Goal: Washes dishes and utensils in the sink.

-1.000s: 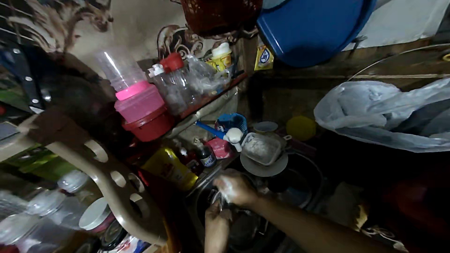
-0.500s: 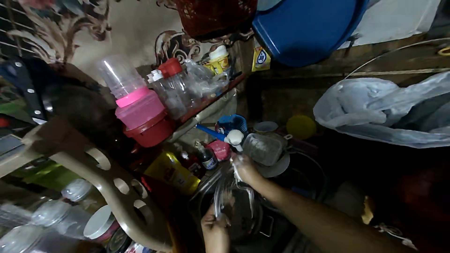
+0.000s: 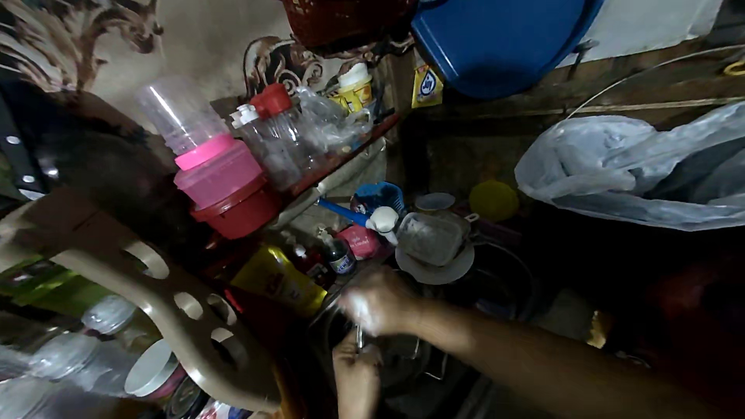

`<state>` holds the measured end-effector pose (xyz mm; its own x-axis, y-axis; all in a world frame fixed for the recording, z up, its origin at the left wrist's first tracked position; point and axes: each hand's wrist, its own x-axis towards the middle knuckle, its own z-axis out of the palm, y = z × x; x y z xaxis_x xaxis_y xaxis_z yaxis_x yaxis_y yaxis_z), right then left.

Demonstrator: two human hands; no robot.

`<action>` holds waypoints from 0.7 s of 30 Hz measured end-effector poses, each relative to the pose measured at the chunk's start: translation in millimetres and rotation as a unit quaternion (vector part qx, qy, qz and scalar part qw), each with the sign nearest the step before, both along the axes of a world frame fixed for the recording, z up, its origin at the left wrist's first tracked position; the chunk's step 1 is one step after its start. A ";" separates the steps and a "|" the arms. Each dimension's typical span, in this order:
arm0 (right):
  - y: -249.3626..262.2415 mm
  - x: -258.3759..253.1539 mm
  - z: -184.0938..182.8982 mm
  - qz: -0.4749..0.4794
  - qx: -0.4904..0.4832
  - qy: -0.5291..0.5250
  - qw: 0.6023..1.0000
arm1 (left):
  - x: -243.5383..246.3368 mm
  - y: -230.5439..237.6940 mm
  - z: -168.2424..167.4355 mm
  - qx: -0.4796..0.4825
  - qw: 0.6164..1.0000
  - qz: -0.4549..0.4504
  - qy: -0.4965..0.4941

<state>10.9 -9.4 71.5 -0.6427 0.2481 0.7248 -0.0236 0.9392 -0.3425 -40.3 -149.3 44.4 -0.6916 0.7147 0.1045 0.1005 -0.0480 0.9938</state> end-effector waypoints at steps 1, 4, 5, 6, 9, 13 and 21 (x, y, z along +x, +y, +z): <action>-1.3 -4.8 -3.9 0.029 0.071 0.046 0.996 | 2.2 1.8 -2.0 0.014 1.000 0.002 0.001; 13.1 11.4 -0.8 -0.027 -0.210 0.008 0.977 | 5.3 -5.6 -1.4 0.060 0.998 -0.002 -0.015; 25.3 13.2 -0.2 -0.073 -0.348 -0.001 0.935 | 5.2 -7.9 -0.9 0.073 0.997 0.007 -0.012; 35.7 10.8 -3.8 -0.115 -0.423 0.003 0.899 | 3.9 -9.5 -0.3 0.079 0.997 0.014 -0.016; 27.0 12.3 5.7 -0.108 -0.340 -0.044 0.933 | -1.7 -7.9 5.7 0.022 0.999 0.009 -0.025; 2.7 3.4 3.4 0.035 0.081 0.023 0.996 | 3.8 2.3 -0.7 0.019 1.000 -0.016 -0.014; 20.6 13.4 18.6 -0.057 -0.220 -0.119 0.966 | -5.1 -5.5 8.2 0.007 0.999 -0.019 -0.040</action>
